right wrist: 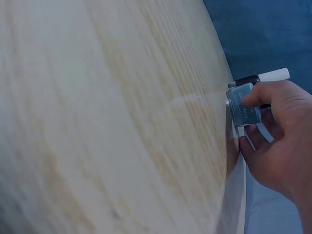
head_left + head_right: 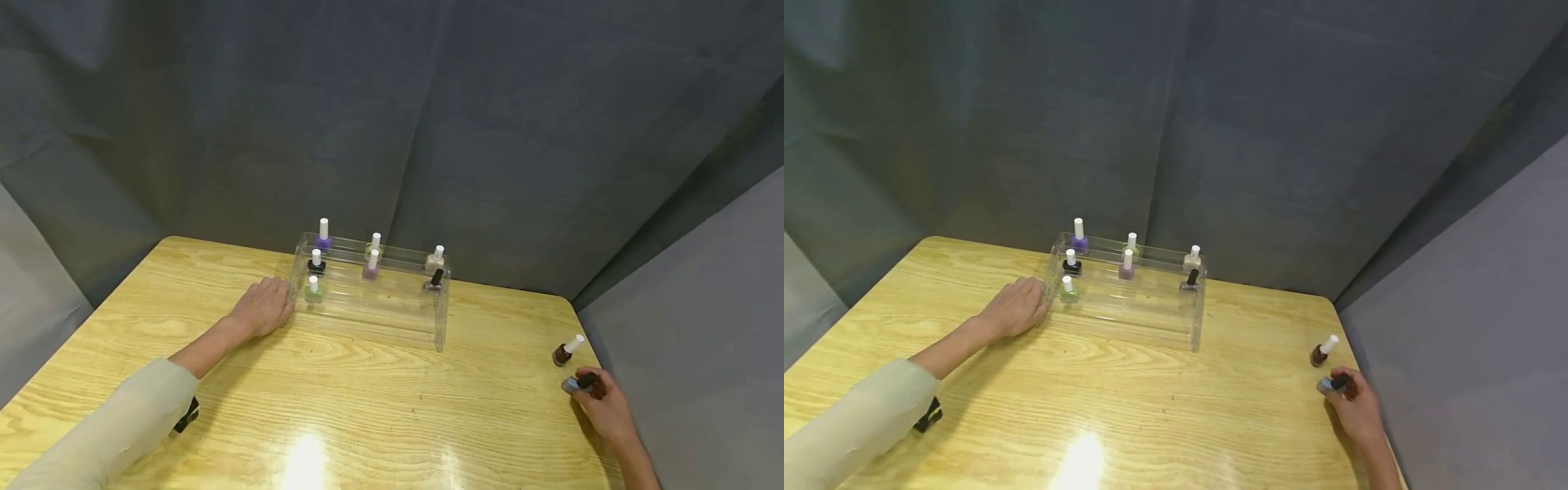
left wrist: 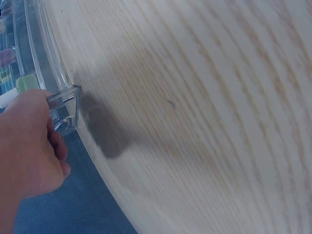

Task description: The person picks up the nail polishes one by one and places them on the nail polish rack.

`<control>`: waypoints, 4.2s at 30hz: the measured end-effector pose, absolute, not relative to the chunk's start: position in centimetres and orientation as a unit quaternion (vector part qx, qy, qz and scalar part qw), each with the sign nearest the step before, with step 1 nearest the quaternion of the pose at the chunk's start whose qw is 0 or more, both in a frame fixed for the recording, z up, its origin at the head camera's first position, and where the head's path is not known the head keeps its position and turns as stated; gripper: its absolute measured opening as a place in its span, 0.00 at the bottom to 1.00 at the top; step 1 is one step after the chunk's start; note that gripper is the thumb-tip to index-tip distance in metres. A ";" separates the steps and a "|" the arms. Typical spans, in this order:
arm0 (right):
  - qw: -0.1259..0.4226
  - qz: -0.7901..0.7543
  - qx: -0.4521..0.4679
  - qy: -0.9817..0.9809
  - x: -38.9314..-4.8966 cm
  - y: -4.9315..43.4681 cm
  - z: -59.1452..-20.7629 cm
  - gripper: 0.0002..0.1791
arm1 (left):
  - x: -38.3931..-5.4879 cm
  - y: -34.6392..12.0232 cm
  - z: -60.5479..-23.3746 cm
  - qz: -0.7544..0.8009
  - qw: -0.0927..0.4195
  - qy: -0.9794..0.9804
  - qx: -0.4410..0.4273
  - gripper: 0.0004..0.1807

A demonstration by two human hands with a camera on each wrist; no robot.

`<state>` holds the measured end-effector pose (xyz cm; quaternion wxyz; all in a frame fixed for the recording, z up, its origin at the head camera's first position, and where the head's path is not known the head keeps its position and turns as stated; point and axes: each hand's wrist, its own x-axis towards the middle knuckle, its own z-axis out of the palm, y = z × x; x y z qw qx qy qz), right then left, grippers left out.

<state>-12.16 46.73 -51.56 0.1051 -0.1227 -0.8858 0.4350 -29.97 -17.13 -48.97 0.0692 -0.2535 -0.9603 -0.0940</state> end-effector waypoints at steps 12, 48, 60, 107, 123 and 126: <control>0.163 0.442 -0.135 -0.872 -12.1 46.5 -51.5 0.24 | -30.1 -17.2 -49.1 -0.091 0.068 -0.962 -0.250 0.13; 0.156 0.504 0.094 -0.844 -17.4 34.5 -41.8 0.25 | -30.0 -17.1 -48.9 -0.080 0.056 -0.965 -0.244 0.12; 0.096 0.514 0.120 -0.844 -19.9 29.4 -40.9 0.26 | -29.9 -17.1 -48.6 -0.085 0.053 -0.966 -0.240 0.11; 0.020 0.485 0.193 -0.853 -28.5 15.6 -44.3 0.26 | -30.1 -16.5 -48.7 -0.095 0.049 -0.965 -0.238 0.13; 0.016 0.471 0.179 -0.863 -29.1 14.2 -45.4 0.24 | -30.0 -16.2 -48.7 -0.088 0.043 -0.967 -0.235 0.14; 0.019 0.473 0.183 -0.862 -29.1 14.2 -45.7 0.24 | -30.0 -16.2 -48.8 -0.088 0.044 -0.967 -0.234 0.14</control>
